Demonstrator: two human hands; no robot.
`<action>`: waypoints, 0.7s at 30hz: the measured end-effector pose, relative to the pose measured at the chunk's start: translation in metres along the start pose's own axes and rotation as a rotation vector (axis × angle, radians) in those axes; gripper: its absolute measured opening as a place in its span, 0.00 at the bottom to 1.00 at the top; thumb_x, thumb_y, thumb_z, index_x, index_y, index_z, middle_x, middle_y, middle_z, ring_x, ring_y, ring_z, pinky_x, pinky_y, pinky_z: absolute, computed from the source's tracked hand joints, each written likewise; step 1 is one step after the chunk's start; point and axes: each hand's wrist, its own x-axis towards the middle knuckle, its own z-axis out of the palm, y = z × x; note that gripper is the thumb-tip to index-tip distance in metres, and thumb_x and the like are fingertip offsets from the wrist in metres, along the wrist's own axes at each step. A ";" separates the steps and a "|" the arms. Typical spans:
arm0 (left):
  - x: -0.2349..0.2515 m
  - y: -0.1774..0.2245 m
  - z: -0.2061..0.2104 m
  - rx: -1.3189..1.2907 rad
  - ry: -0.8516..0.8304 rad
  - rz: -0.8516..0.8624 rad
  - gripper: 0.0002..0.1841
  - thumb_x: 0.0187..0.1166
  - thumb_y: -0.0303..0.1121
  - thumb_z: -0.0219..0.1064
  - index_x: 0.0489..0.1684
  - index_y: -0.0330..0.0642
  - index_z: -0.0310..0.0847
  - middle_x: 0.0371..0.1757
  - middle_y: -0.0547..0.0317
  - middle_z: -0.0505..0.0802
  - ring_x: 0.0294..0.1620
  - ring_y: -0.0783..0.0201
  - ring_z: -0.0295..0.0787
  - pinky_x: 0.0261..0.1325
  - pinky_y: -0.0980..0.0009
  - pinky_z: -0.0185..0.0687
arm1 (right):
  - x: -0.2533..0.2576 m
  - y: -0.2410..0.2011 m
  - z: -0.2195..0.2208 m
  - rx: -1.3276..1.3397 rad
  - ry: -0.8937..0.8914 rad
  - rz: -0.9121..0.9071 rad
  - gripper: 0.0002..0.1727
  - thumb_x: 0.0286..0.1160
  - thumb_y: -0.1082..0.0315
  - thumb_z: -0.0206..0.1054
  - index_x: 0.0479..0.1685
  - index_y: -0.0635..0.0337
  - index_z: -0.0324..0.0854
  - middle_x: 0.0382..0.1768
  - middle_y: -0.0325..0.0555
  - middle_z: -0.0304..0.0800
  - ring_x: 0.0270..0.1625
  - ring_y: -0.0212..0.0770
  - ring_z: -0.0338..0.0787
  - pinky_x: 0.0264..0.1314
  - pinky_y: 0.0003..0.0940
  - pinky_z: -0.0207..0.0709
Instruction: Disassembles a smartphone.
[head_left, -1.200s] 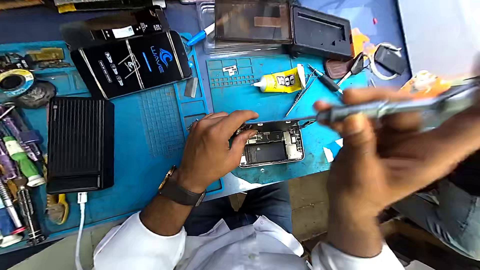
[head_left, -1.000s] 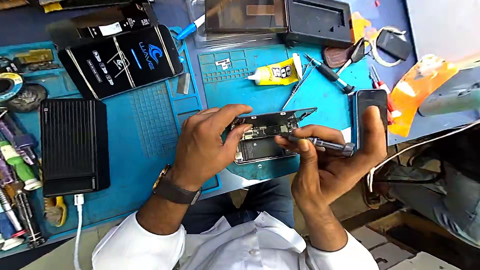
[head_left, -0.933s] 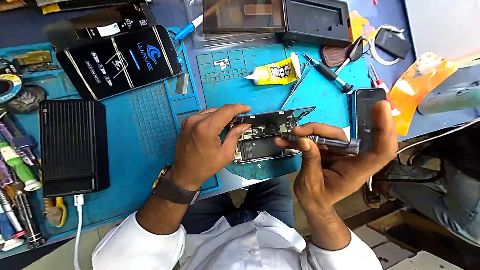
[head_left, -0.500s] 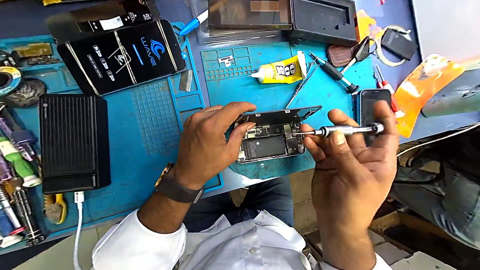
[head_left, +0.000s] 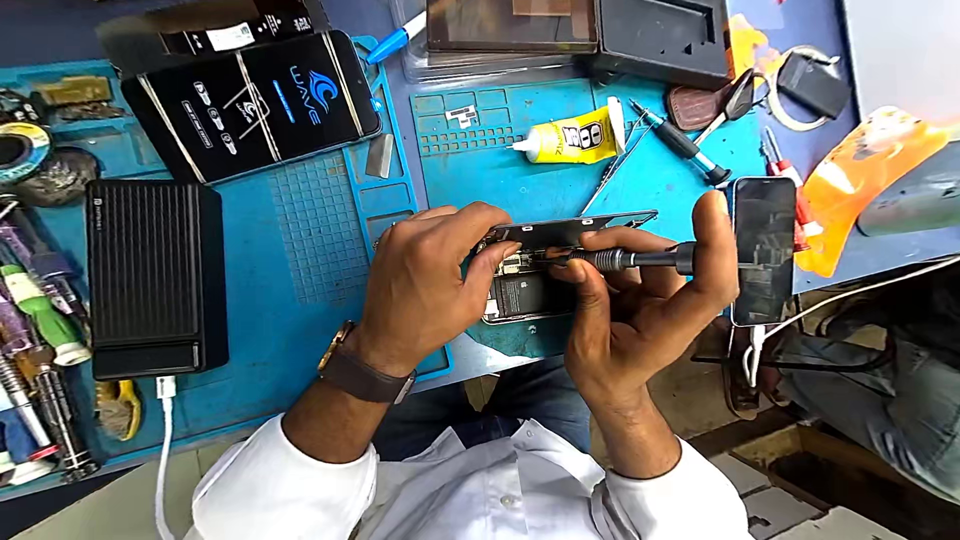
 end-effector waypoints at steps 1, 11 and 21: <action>0.000 0.000 0.000 0.000 -0.002 -0.002 0.10 0.82 0.35 0.68 0.51 0.42 0.90 0.39 0.59 0.95 0.38 0.68 0.90 0.42 0.71 0.84 | 0.000 0.000 0.000 -0.003 0.004 0.005 0.40 0.80 0.79 0.66 0.89 0.59 0.47 0.61 0.50 0.87 0.56 0.46 0.94 0.57 0.43 0.94; 0.001 -0.007 0.005 -0.014 0.033 0.010 0.09 0.80 0.36 0.70 0.49 0.43 0.91 0.39 0.59 0.96 0.38 0.68 0.91 0.42 0.70 0.86 | 0.002 -0.001 -0.001 -0.036 -0.029 -0.009 0.39 0.80 0.79 0.67 0.89 0.59 0.50 0.61 0.50 0.88 0.57 0.45 0.94 0.57 0.41 0.93; 0.002 -0.006 0.005 -0.033 0.029 -0.006 0.10 0.80 0.35 0.70 0.53 0.45 0.90 0.43 0.60 0.96 0.43 0.68 0.93 0.47 0.68 0.88 | 0.024 -0.012 -0.011 -0.112 -0.214 -0.093 0.26 0.76 0.78 0.70 0.75 0.70 0.74 0.61 0.59 0.90 0.62 0.48 0.92 0.59 0.41 0.91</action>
